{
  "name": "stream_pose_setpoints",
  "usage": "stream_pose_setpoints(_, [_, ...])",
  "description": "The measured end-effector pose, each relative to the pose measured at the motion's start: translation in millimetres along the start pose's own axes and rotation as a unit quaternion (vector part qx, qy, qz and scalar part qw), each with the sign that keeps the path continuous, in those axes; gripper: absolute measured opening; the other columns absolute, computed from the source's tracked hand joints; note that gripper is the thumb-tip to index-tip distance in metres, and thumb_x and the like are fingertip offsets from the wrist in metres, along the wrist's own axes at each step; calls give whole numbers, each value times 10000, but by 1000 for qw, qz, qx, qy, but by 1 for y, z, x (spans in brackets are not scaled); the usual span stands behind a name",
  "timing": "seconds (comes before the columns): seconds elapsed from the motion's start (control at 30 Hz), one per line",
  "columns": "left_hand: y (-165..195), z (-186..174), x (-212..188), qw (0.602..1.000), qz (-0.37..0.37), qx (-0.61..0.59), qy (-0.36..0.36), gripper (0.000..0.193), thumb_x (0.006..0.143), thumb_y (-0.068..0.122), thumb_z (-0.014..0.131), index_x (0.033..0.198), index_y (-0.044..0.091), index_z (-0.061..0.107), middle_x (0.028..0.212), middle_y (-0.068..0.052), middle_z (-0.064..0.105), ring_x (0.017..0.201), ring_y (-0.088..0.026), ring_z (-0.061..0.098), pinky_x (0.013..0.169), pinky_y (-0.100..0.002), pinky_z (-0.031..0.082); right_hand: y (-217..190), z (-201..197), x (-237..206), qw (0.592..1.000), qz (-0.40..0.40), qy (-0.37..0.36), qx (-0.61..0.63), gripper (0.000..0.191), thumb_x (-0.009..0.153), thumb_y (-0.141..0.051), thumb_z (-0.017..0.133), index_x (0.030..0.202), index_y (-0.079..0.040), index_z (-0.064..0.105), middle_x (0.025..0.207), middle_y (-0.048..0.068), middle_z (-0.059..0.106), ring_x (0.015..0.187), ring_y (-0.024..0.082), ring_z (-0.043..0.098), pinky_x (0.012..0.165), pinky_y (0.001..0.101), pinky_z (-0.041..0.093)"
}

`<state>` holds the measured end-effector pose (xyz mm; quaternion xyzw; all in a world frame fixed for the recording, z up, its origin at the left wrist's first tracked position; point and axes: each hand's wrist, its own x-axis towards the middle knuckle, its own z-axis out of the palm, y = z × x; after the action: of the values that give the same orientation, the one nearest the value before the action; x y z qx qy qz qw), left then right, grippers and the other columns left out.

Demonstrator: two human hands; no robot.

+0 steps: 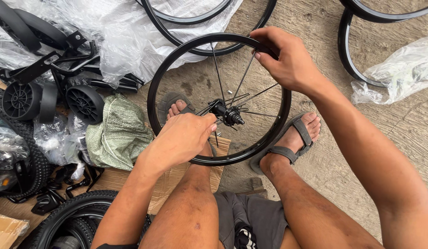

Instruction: The person assembles a bicycle wheel by inserting spokes into the hub and rim, then attaching a rim to the hub and threading spokes through the rim holes. The person works on the floor surrounded by wheel parts and packaging.

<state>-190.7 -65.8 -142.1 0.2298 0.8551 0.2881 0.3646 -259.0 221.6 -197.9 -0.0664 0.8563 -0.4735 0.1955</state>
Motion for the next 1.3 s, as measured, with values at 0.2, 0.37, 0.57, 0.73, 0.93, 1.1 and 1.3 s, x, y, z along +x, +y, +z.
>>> stream_pose_setpoints(0.2, [-8,4,2,1000,-6,19,5,225,1009,250,519,1001,51,622,709,-261,670,740,-507,651,711,-612,474,13,11,-10,996,36,54,68,253,1009,-24,732,1241,0,633,1062,76,713,962,128,683,850,279,575])
stream_pose_setpoints(0.37, [-15,12,7,1000,-3,-7,11,221,1008,242,515,1042,59,634,708,-270,670,731,-503,660,718,-600,497,21,12,-18,991,52,78,98,237,987,-30,730,1209,2,656,1080,74,737,993,116,714,877,257,594])
stream_pose_setpoints(0.57, [-22,25,11,995,-27,81,48,185,982,219,531,1013,76,644,726,-292,672,722,-525,661,719,-630,491,24,10,-21,995,17,100,17,246,985,-65,775,1215,2,718,1052,103,760,965,156,730,858,287,587])
stream_pose_setpoints(0.73, [-22,30,14,995,-3,78,67,160,961,190,539,1010,76,642,716,-285,675,737,-519,668,756,-618,503,30,6,-24,993,-3,93,-73,242,988,-81,789,1210,4,738,1052,125,763,924,179,728,776,323,561])
stream_pose_setpoints(0.93, [-20,26,9,1000,0,-4,31,188,990,210,546,1037,52,638,716,-259,683,719,-490,667,692,-587,495,33,10,-25,995,29,91,16,252,989,-69,769,1220,12,711,1088,105,760,963,184,722,862,328,581])
stream_pose_setpoints(1.1, [-18,14,4,990,14,112,83,164,985,206,563,999,69,650,693,-251,673,716,-488,661,742,-590,502,14,13,-29,993,-35,93,70,507,1026,-16,683,1490,13,480,1445,165,608,1362,228,578,1195,404,450])
stream_pose_setpoints(1.3, [-19,-3,-7,999,-32,-22,25,189,989,200,539,1015,38,633,731,-248,681,772,-466,676,676,-561,514,-39,20,-43,960,-239,22,-148,512,898,-31,710,1385,-48,553,1449,169,585,1443,319,497,1287,558,309])
